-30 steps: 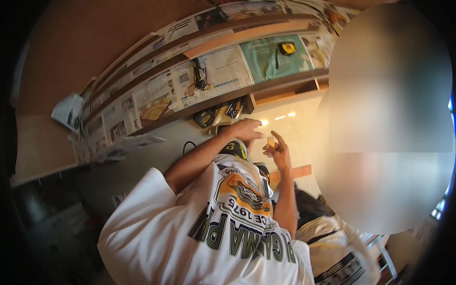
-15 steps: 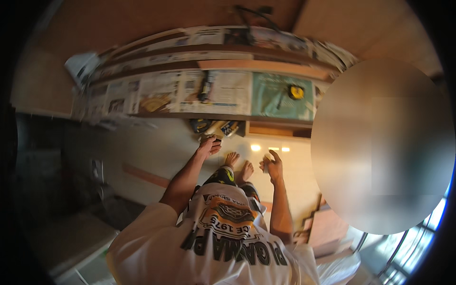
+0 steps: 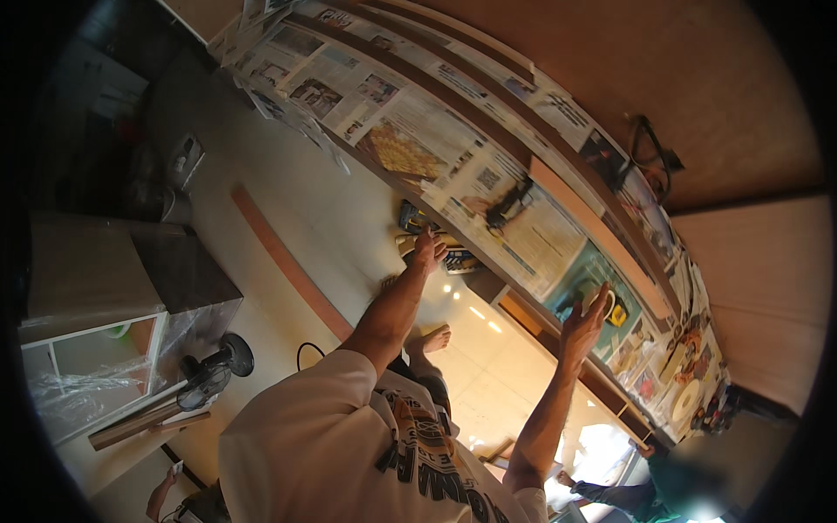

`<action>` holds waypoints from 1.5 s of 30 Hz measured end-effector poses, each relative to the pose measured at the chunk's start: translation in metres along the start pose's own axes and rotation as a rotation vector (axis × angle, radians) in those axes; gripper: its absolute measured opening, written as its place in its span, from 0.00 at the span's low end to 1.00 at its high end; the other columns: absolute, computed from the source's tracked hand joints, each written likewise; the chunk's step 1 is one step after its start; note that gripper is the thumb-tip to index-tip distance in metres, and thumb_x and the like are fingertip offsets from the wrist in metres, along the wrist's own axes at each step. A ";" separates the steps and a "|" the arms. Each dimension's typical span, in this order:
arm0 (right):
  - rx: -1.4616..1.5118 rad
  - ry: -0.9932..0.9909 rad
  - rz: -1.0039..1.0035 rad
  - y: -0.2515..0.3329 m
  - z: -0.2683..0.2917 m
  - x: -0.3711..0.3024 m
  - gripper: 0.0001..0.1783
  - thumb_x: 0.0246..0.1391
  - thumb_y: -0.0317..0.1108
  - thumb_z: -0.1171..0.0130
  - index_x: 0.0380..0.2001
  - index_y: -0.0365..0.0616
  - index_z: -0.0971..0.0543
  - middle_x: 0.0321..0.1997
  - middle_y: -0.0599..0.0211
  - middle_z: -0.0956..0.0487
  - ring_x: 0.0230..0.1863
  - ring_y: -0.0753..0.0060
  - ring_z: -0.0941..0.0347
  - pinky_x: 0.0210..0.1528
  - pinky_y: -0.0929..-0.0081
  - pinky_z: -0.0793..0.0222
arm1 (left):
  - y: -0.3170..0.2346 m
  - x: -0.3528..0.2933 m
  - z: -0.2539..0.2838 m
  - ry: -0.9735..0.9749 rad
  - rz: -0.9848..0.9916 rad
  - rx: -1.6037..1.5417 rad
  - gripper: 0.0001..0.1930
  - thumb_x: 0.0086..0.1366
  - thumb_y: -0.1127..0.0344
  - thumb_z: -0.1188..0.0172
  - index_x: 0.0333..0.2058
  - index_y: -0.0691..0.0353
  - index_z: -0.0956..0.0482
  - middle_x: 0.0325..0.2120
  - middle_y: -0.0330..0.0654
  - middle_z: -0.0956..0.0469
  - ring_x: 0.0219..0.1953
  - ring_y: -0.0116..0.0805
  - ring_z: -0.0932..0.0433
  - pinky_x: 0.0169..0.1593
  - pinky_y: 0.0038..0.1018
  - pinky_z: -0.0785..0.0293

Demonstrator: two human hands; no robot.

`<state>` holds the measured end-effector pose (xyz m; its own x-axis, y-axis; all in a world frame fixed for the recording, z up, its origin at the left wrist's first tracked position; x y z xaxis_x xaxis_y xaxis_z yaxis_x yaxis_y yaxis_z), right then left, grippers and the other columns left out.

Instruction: The person assembles a wooden cabinet by attaching a drawer front to the frame using masking tape. They also handle newspapers, placing them inside the drawer and on the work surface.

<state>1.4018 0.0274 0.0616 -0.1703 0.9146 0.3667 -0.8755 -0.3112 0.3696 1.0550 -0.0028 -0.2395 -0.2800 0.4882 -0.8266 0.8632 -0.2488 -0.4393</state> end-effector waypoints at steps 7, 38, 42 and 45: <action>-0.298 -0.140 -0.046 0.078 -0.060 -0.001 0.44 0.51 0.31 0.32 0.71 0.42 0.37 0.57 0.41 0.32 0.58 0.39 0.35 0.62 0.43 0.40 | -0.050 0.045 -0.008 0.112 -0.068 -0.361 0.26 0.73 0.29 0.59 0.43 0.43 0.24 0.27 0.22 0.25 0.23 0.16 0.31 0.21 0.19 0.45; -0.327 0.349 -0.121 0.163 -0.091 -0.174 0.32 0.61 0.38 0.37 0.68 0.66 0.28 0.64 0.69 0.26 0.66 0.58 0.34 0.62 0.43 0.46 | -0.028 -0.025 0.150 0.061 -0.100 -0.163 0.24 0.74 0.36 0.54 0.29 0.46 0.28 0.12 0.31 0.36 0.10 0.31 0.42 0.17 0.30 0.40; -0.204 0.388 -0.025 0.166 -0.073 -0.222 0.29 0.62 0.38 0.40 0.67 0.66 0.27 0.61 0.70 0.23 0.63 0.59 0.31 0.63 0.45 0.46 | -0.028 -0.044 0.211 -0.088 0.074 -0.344 0.14 0.73 0.44 0.51 0.42 0.45 0.26 0.29 0.35 0.26 0.28 0.35 0.30 0.27 0.43 0.34; -0.214 0.383 0.027 0.165 -0.066 -0.246 0.32 0.57 0.40 0.35 0.66 0.67 0.25 0.57 0.70 0.22 0.58 0.60 0.29 0.64 0.47 0.44 | -0.042 -0.066 0.254 -0.113 -0.032 -0.089 0.15 0.72 0.44 0.51 0.47 0.44 0.26 0.38 0.36 0.25 0.37 0.36 0.28 0.32 0.42 0.33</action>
<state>1.2690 -0.2317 -0.0238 -0.3145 0.9491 0.0154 -0.9356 -0.3127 0.1638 0.9302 -0.2368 -0.2562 -0.3494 0.3966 -0.8489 0.8852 -0.1572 -0.4378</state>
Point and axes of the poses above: each hand's wrist, its own x-axis towards the middle knuckle, its own z-axis out of the back of the hand, y = z × x, the point moved 2 cm from there along x, towards the middle knuckle
